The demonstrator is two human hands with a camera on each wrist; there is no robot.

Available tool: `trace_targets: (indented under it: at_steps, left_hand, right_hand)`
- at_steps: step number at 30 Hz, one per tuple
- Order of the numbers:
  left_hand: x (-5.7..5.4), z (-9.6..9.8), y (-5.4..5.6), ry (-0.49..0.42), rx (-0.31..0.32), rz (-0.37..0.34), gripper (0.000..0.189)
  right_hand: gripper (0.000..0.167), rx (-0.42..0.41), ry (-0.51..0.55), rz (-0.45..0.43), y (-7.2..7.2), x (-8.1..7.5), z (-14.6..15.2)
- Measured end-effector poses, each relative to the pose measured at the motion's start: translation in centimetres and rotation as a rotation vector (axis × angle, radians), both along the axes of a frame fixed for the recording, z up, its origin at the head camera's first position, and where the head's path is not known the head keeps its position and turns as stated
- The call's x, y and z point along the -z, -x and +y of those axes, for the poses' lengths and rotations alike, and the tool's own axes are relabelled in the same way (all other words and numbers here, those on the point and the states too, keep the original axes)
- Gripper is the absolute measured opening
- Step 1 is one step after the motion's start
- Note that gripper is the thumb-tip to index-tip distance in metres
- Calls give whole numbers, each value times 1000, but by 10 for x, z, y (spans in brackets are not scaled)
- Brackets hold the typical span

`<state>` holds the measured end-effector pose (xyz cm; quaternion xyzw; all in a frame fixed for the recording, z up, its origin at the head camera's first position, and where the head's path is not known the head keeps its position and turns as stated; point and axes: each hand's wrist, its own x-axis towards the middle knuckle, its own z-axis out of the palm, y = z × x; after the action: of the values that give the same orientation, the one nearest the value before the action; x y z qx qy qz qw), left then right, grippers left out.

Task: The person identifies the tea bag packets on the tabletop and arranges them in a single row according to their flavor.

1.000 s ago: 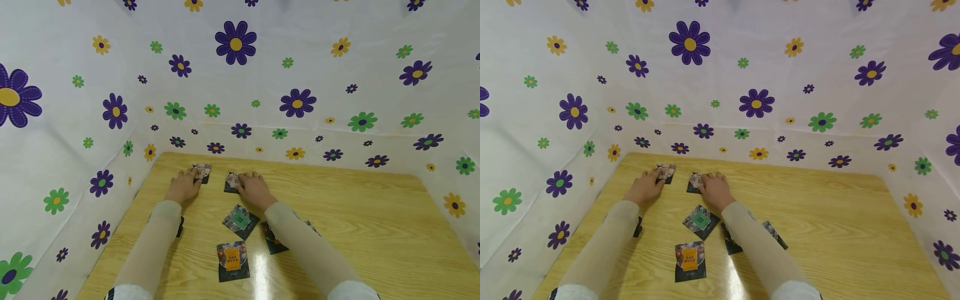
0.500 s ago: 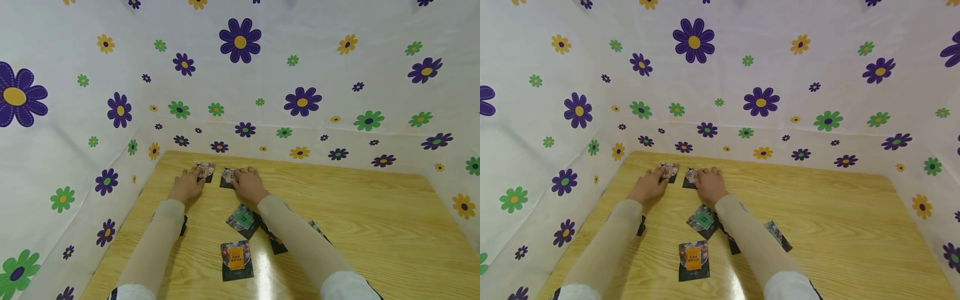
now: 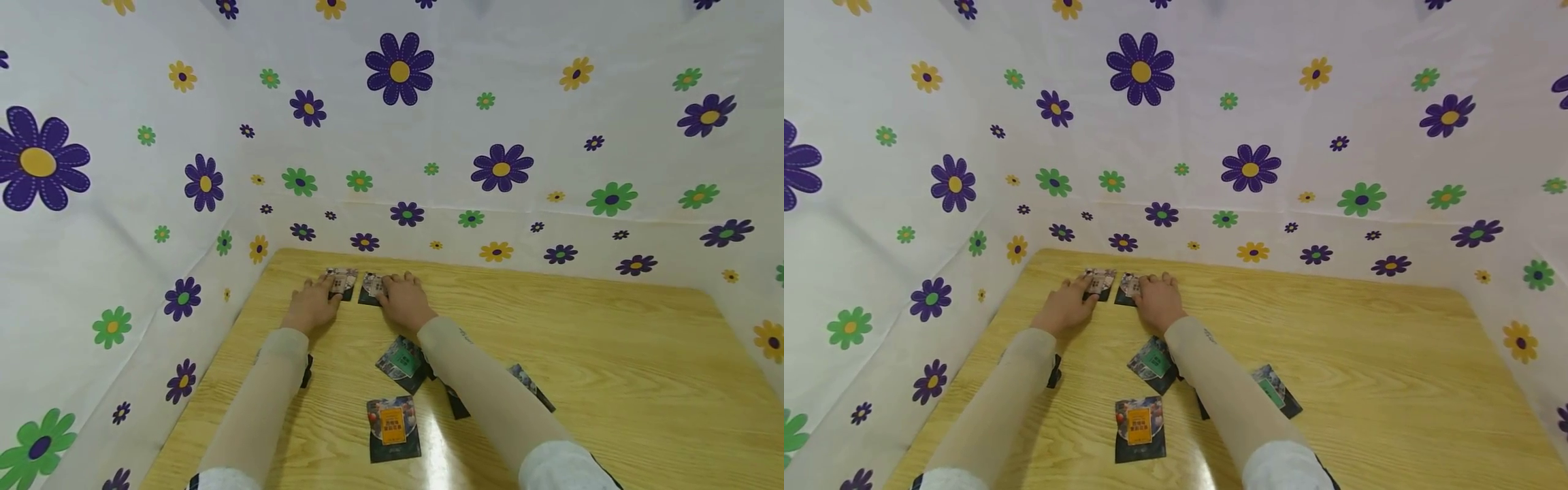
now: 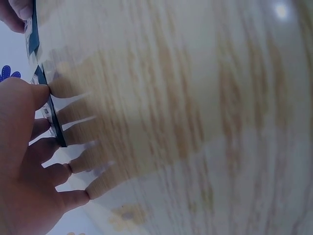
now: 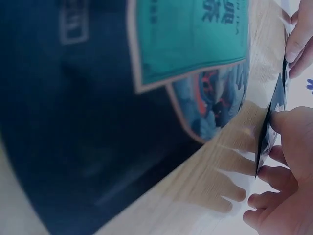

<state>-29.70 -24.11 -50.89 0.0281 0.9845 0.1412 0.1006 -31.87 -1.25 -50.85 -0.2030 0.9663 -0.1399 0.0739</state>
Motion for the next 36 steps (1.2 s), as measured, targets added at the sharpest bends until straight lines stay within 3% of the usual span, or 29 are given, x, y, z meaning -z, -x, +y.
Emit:
trace_targets:
  at_steps: [6, 36]
  left_hand:
    - [5, 1, 2, 16, -1, 9, 64]
    - [1, 3, 1, 18, -5, -13, 64]
  right_hand:
    - [55, 7, -15, 5, 2, 0, -2]
    - [56, 24, -18, 25, 5, 3, -6]
